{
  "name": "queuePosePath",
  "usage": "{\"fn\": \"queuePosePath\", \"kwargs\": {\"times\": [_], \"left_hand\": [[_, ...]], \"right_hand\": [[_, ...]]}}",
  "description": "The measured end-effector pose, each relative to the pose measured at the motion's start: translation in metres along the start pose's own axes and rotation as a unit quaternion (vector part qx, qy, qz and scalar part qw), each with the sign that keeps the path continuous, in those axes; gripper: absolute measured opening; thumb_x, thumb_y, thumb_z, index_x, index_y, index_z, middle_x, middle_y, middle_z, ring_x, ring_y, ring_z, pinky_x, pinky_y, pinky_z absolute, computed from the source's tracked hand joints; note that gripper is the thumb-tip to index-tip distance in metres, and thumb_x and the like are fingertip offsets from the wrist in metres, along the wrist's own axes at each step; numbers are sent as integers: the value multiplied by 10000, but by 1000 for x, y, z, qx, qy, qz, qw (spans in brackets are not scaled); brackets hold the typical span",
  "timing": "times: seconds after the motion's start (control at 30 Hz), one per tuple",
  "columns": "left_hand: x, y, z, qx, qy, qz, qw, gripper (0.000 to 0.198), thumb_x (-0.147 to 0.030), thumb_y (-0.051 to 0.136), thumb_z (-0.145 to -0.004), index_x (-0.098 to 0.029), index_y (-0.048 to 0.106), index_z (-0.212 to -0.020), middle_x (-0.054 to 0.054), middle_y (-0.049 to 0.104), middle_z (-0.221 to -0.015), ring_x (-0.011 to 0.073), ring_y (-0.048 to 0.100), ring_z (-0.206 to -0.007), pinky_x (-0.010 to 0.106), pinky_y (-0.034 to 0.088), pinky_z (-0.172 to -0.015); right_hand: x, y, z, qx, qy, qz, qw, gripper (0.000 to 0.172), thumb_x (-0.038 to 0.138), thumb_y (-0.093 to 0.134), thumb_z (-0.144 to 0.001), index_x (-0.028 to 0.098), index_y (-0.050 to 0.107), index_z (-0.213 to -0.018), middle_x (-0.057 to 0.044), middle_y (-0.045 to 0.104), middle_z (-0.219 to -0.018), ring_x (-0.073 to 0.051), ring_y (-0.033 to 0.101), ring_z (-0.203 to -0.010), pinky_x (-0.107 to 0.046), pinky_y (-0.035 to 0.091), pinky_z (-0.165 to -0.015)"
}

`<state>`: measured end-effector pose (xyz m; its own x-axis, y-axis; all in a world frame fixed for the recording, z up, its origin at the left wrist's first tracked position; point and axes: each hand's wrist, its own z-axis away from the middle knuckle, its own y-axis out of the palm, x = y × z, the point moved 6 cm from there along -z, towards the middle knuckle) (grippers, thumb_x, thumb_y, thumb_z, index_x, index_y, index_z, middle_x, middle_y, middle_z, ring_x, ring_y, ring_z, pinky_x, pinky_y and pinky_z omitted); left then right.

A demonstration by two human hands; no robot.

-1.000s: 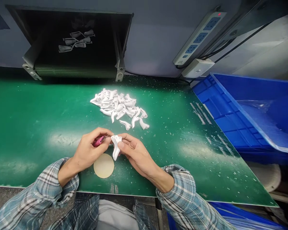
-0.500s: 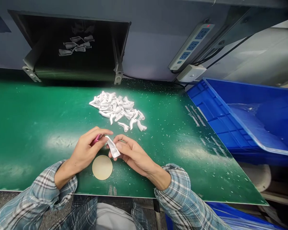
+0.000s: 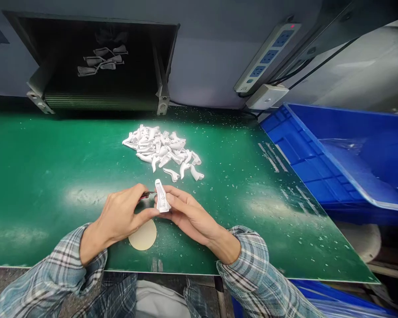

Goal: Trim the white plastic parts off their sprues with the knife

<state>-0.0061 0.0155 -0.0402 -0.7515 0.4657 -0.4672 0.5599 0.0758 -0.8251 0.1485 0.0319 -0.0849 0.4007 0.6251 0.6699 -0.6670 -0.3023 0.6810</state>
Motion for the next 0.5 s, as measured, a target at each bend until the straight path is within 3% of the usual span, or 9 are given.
{"fn": "queuePosePath", "kwargs": {"times": [0.2, 0.5], "left_hand": [[1, 4, -1, 31, -17, -42, 999, 523, -731, 425, -983, -232, 405, -830, -39, 572, -659, 142, 519, -530, 254, 314, -507], [0, 10, -1, 73, -35, -48, 996, 584, -763, 308, -994, -221, 444, -822, -15, 604, -686, 150, 518, -532, 257, 277, -513]], "right_hand": [[2, 2, 0, -3, -10, 19, 1000, 305, 384, 840, -862, 218, 782, -1111, -16, 699, -945, -122, 613, -834, -262, 575, -829], [-1, -4, 1, -34, -19, 51, 998, 298, 384, 859, -841, 231, 795, -1088, -10, 706, -937, -112, 607, -824, -232, 518, -794]]}}
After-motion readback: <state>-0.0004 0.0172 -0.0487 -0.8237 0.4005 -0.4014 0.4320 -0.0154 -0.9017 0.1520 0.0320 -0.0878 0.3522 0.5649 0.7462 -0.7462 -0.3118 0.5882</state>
